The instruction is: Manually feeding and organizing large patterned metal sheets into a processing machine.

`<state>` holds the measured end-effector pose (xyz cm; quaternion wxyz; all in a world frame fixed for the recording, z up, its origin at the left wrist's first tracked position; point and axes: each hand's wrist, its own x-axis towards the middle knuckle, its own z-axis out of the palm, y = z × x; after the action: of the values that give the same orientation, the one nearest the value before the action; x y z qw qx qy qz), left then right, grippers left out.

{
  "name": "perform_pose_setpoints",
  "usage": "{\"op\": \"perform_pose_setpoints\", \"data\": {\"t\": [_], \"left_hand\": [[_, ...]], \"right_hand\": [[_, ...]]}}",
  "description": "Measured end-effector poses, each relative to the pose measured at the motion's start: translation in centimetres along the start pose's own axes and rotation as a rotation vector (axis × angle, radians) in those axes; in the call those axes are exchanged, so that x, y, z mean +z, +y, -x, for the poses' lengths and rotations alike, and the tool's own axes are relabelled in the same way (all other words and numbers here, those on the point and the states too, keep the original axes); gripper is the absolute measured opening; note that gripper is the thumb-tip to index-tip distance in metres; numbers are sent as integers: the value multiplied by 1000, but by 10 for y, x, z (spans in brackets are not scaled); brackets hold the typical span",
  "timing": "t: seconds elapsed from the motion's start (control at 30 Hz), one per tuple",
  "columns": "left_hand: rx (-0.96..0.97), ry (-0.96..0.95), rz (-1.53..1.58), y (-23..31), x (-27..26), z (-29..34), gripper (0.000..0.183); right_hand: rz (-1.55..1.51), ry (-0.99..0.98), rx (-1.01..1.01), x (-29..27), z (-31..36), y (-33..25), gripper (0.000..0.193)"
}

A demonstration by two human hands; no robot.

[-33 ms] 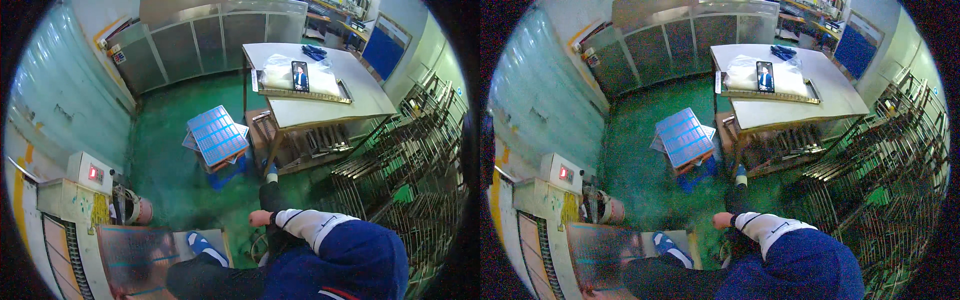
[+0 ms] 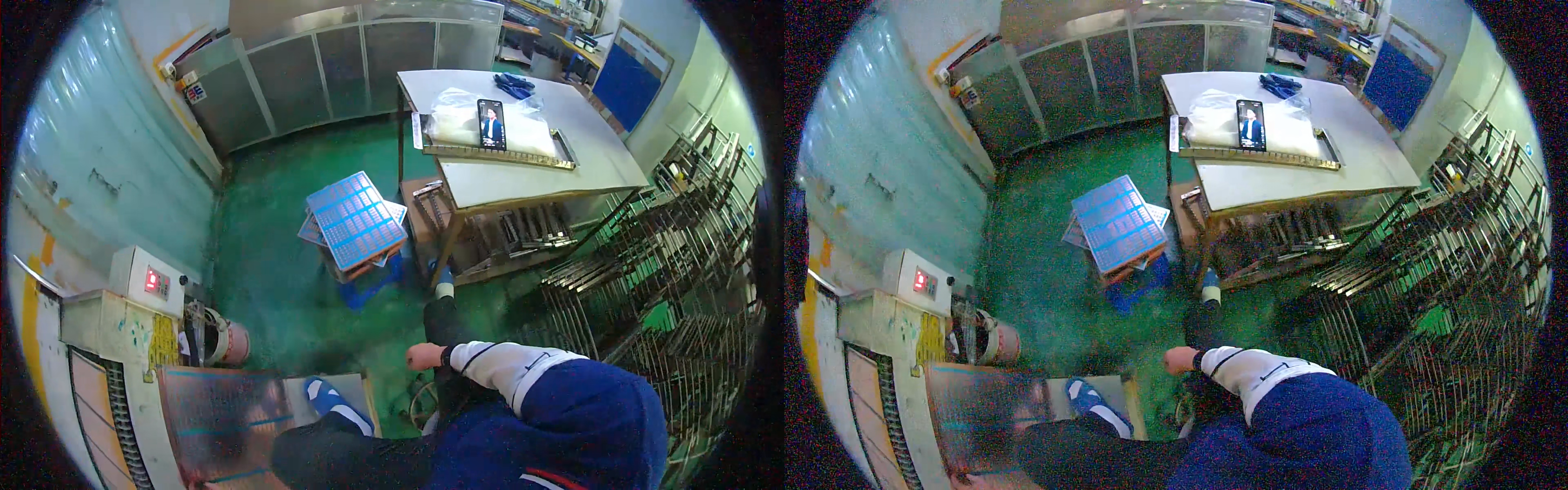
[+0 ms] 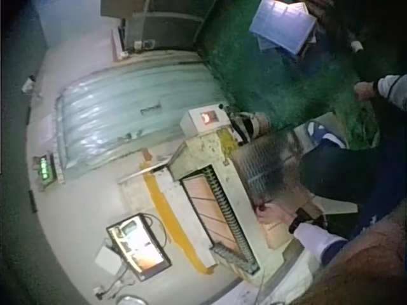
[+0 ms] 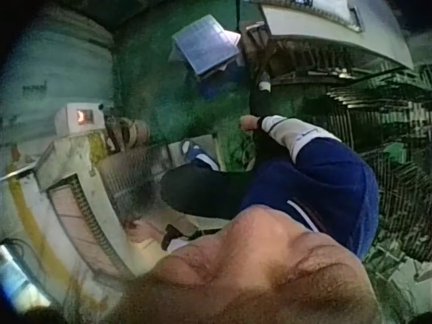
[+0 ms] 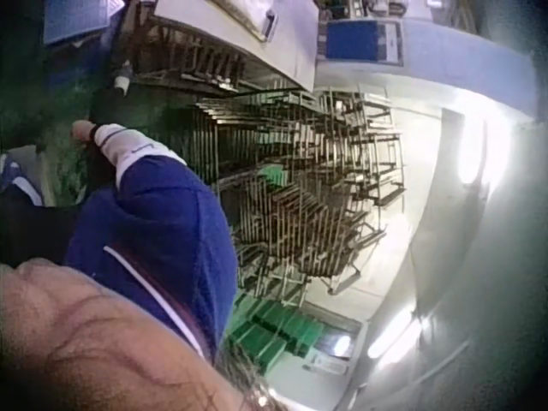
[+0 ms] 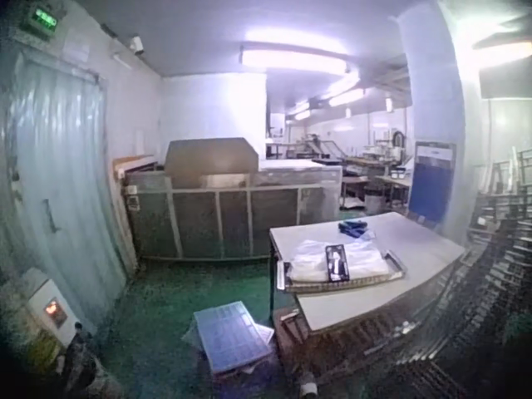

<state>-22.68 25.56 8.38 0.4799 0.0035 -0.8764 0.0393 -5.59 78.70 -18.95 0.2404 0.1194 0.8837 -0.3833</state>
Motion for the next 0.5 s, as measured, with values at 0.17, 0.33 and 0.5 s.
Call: {"op": "perform_pose_setpoints", "data": {"t": [0.17, 0.33, 0.5], "left_hand": [[-1, -45, -133, -31, 8, 10, 31], [-25, -46, -105, -18, -1, 2, 25], [-23, -5, -79, -7, 1, 2, 21]], "right_hand": [[127, -55, -26, 0, -6, 3, 27], [109, -67, -26, 8, -13, 13, 27], [129, -112, 46, 6, -7, 12, 27]]}}
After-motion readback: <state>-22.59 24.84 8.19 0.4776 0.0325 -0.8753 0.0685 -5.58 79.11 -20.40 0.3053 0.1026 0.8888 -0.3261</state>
